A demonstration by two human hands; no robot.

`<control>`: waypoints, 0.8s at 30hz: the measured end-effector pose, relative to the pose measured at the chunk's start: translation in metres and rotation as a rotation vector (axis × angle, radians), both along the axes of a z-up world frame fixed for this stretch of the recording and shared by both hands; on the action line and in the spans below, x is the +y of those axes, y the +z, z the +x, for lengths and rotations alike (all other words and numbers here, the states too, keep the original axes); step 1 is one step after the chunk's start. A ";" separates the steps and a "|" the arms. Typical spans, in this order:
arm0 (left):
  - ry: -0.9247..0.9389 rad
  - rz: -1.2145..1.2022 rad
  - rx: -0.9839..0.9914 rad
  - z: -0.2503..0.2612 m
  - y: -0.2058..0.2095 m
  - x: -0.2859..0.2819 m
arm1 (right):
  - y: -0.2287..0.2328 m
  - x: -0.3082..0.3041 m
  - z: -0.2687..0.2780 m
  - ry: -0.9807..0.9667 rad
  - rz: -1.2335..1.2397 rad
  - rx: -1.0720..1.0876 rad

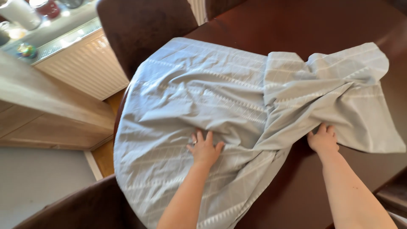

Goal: Retrieving a tablecloth from a drawer and spreading it over a dining table

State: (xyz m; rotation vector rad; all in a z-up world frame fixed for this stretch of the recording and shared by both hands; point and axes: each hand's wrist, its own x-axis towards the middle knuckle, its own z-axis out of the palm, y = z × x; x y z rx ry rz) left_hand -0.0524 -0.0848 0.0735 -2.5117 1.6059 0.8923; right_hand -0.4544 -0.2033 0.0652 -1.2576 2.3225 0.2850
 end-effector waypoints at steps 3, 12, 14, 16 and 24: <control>0.142 -0.190 0.256 0.011 -0.022 0.022 | -0.019 0.034 0.009 0.053 -0.283 0.019; 0.110 -0.379 0.316 0.005 -0.003 0.238 | -0.032 0.275 0.104 0.365 -0.578 -0.467; 0.158 -0.132 0.430 0.000 0.010 0.261 | -0.019 0.307 0.123 0.420 -0.374 -0.544; 0.081 -0.170 0.463 -0.003 0.036 0.264 | -0.005 0.318 0.142 0.493 -0.264 -0.597; -0.309 -0.559 0.211 -0.023 0.097 0.289 | 0.105 0.342 0.206 0.715 0.040 -0.745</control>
